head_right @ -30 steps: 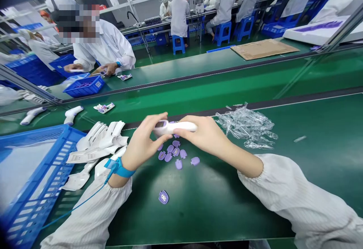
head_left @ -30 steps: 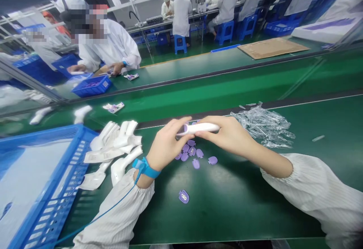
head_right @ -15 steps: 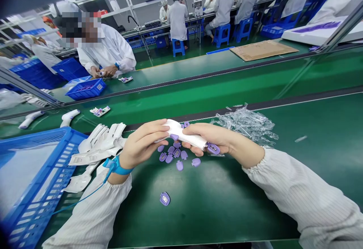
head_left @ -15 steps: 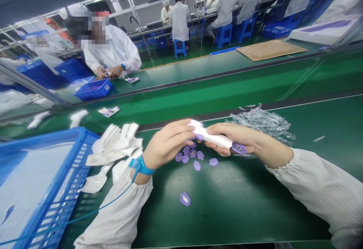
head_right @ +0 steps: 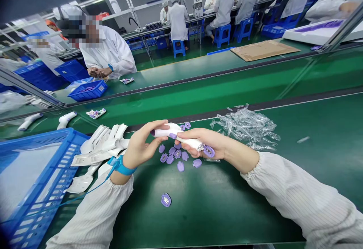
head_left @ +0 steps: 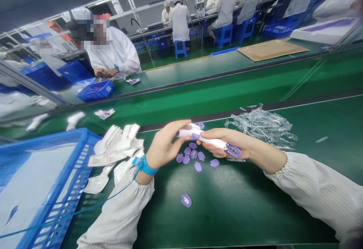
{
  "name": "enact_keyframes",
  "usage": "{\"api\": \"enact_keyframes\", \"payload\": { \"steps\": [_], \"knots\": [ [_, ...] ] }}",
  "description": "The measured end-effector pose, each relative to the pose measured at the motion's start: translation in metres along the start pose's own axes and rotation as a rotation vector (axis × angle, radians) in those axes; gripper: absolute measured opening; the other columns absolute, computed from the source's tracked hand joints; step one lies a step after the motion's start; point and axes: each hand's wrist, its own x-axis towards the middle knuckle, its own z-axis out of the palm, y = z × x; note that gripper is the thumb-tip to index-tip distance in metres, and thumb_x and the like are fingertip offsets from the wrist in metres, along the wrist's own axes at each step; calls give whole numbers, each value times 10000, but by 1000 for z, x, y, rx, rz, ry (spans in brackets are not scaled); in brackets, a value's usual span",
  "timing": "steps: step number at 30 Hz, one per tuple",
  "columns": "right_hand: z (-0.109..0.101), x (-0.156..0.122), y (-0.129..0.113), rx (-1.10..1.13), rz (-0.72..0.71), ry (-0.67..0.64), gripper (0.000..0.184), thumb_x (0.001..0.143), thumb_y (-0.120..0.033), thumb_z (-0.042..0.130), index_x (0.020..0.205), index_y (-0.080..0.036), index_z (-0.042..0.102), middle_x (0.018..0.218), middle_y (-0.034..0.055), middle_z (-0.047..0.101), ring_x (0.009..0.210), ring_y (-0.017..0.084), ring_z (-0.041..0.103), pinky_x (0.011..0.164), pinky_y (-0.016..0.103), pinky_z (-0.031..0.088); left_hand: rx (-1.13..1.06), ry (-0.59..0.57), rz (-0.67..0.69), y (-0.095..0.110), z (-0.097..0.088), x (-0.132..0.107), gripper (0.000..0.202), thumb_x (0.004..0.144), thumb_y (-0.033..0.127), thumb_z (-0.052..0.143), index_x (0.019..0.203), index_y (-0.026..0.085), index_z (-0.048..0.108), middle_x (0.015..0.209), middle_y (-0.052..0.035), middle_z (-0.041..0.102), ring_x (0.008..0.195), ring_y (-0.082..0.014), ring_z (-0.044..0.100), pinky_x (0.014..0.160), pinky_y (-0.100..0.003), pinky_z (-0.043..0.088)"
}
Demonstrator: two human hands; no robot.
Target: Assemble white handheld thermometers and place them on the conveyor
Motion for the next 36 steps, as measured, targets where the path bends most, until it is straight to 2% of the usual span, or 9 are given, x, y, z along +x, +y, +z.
{"api": "enact_keyframes", "payload": {
  "steps": [5,9,13,17,20,25,30,33,36],
  "knots": [
    [-3,1,-4,95,-7,147,260,1046,-414,688,1008,-161,736,774,9,674,517,85,537,462,184,480,47,-15,-35,-9,-4,4,509,1087,289,648,1579,274,517,1543,-152,630,1501,-323,563,1239,-547,500],
    [-16,5,-5,-67,-134,386,186,976,-358,767,974,-173,750,919,54,705,683,136,610,592,237,558,86,48,-140,-12,-13,14,388,1099,327,617,1470,219,590,1482,-168,612,1446,-306,583,1232,-527,503],
    [-32,16,-15,-338,-334,532,334,899,-491,808,1086,-220,749,923,36,651,743,172,566,620,280,517,92,-204,-106,3,-18,10,341,1095,385,626,1373,191,661,1427,-164,647,1361,-293,642,1189,-469,543],
    [-46,51,-51,-808,-524,769,472,974,-501,633,1360,-231,664,933,63,619,785,249,579,723,386,515,62,-422,97,32,6,-35,519,1061,542,647,1412,161,671,1531,-166,635,1435,-297,596,1254,-425,479],
    [-49,92,-81,-1190,-690,1048,552,1006,-446,582,1482,-167,595,1202,199,623,1102,375,617,978,513,505,174,-510,141,46,32,-83,582,1084,606,559,1553,262,587,1727,-63,481,1624,-358,374,1368,-587,270],
    [-53,131,-92,-1385,-457,920,473,1065,-467,540,1328,-119,723,1398,284,630,1375,472,505,1139,639,405,356,-569,-76,37,45,-118,634,1112,535,524,1687,288,419,1797,-65,359,1677,-386,266,1348,-677,256],
    [-63,73,-70,-1318,-382,790,411,1101,-464,494,1216,-186,773,1222,144,804,1081,297,739,973,419,564,425,-482,-192,-8,44,-94,631,1110,476,556,1695,303,395,1794,-109,356,1672,-377,290,1329,-688,284],
    [-76,-7,-48,-1275,-406,836,414,1084,-509,519,1293,-234,748,1222,95,821,1066,281,768,960,414,585,435,-400,-274,-38,44,-78,590,1108,482,560,1643,249,475,1780,-169,361,1645,-396,345,1314,-694,301],
    [-91,-98,-5,-1276,-499,1061,398,1063,-540,547,1284,-281,751,1188,76,825,1047,292,774,977,462,589,422,-315,-311,-53,45,-71,586,1110,478,550,1630,216,482,1774,-200,352,1648,-425,327,1297,-711,308]
  ]
}}
